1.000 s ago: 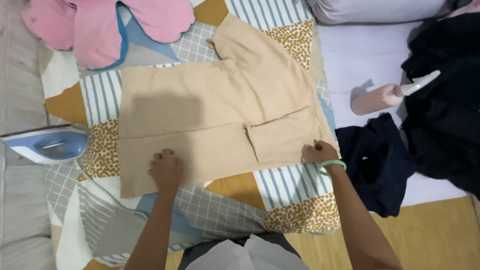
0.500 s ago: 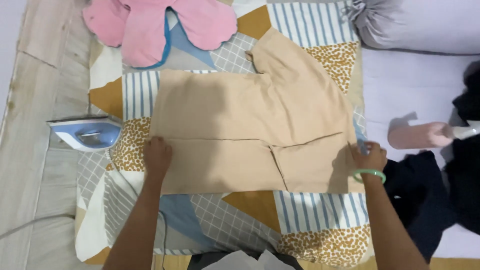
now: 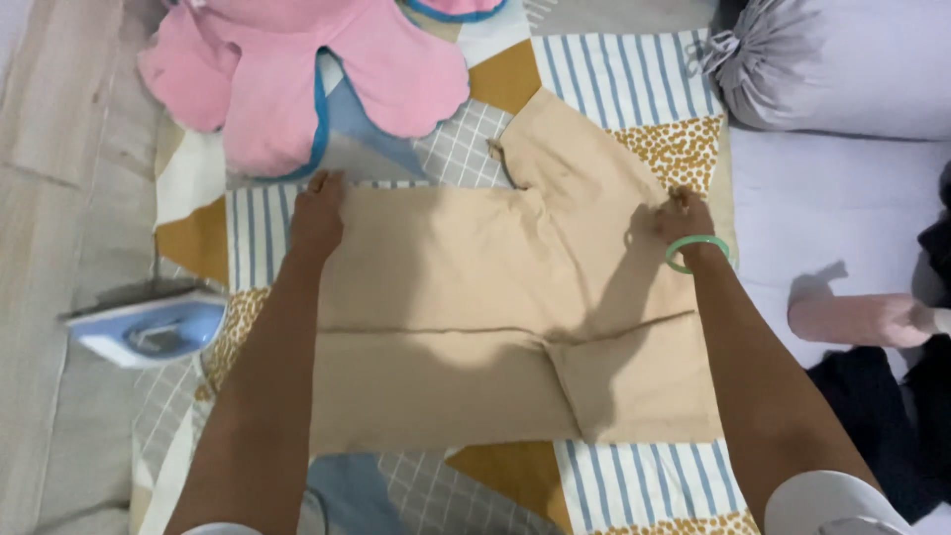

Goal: The recorder irons a beige t-shirt on a bed and then folds it.

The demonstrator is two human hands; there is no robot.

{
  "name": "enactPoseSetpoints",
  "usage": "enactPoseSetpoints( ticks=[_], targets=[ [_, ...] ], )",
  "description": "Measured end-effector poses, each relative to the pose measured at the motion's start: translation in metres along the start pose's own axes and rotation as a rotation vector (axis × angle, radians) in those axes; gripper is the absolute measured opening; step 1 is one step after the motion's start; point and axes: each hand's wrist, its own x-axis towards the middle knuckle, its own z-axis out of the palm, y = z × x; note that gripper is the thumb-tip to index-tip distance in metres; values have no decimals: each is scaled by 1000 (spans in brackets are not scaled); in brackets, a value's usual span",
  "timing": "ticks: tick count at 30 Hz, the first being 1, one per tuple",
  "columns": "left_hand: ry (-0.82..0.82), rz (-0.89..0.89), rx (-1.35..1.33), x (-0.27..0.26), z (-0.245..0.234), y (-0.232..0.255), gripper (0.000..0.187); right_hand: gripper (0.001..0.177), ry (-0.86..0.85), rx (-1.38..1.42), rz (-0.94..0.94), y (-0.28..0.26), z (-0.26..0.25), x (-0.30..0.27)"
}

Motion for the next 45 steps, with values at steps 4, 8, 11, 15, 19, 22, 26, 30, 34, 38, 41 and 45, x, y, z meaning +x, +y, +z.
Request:
enactPoseSetpoints(
  ticks=[4, 8, 11, 15, 19, 22, 26, 30, 34, 38, 41, 45],
  targets=[
    [-98, -66, 133, 17, -41, 25, 33, 53, 2, -369, 342, -111, 10, -31],
    [-310, -115, 552, 39, -31, -29, 30, 24, 98, -79, 394, -87, -15, -14],
    [-84, -74, 684, 42, -12, -70, 34, 22, 209, 152, 422, -82, -22, -21],
    [43, -155, 406, 22, -34, -41, 22, 18, 108, 413, 350, -74, -34, -25],
    [228, -194, 143, -36, -71, -6, 21, 20, 45, 296, 285, -131, -56, -69],
    [448, -82, -18, -107, -100, 17, 16, 23, -6, 60, 173, -161, -80, -131],
    [510, -67, 62, -218, -120, 22, 13, 24, -78, 16, 175, -139, -112, -233],
    [286, -215, -36, -307, -96, 4, 19, 22, -131, -29, 339, -46, -124, -313],
    [137, -204, 255, -342, -73, 0, 19, 21, -168, -252, 321, -12, -112, -342],
    [178, -209, 116, -355, -83, -6, 19, 21, -52, -5, 324, -23, -119, -346],
    [199, -213, 70, -363, -95, 1, 20, 22, -42, -102, 315, -41, -126, -348],
    [18, -146, 421, -372, -101, 19, 22, 21, -106, -162, 247, -46, -121, -345]
  ],
)
